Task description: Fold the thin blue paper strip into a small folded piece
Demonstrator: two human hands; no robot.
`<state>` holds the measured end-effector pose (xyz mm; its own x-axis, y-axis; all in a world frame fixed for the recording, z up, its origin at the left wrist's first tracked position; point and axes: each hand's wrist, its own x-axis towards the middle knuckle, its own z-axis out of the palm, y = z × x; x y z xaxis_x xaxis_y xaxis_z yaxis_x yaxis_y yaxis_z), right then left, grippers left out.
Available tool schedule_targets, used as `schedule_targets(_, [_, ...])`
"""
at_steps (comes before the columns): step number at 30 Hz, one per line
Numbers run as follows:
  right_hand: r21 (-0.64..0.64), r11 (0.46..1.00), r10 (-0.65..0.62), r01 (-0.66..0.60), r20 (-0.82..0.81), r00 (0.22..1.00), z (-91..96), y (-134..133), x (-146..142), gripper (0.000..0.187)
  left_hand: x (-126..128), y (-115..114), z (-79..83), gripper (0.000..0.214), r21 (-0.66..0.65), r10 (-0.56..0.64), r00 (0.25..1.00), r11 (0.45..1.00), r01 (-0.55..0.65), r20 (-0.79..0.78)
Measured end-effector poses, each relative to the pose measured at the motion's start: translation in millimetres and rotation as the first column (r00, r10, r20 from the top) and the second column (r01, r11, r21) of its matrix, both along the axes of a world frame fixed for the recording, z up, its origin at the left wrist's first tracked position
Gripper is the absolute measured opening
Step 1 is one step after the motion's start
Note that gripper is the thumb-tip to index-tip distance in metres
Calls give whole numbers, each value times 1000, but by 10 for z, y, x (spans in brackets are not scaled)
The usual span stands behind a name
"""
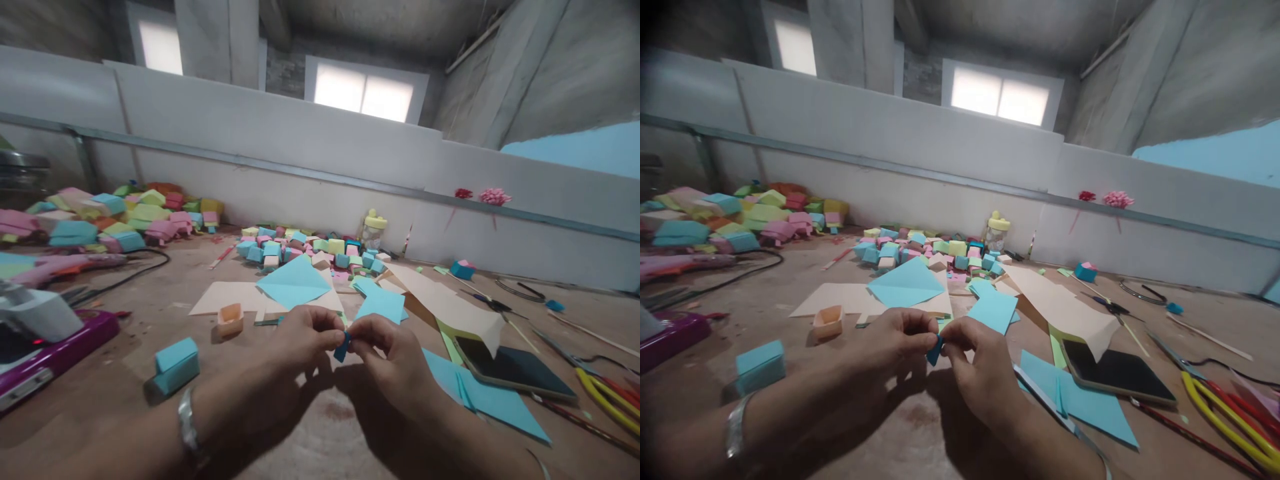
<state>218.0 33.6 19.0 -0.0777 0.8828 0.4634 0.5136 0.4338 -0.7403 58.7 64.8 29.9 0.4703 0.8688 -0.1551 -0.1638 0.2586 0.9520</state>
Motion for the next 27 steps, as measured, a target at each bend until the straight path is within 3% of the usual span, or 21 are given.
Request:
schedule_targets(8, [92, 996, -24, 13, 125, 992, 59, -3, -9, 20, -19, 0, 30, 24, -123, -62, 983, 989, 84, 175])
schedule_targets(16, [198, 980, -21, -15, 177, 984, -20, -2, -10, 29, 48, 66, 69, 35, -214, -94, 972, 966, 142, 216])
schedule_targets(23, [271, 962, -17, -38, 197, 980, -26, 22, 5, 29, 72, 65, 20, 29, -210, -117, 952, 961, 180, 281])
schedule_targets(27, [242, 970, -7, -33, 163, 987, 9, 0, 5, 28, 86, 98, -43, 26, -211, -91, 953, 965, 156, 289])
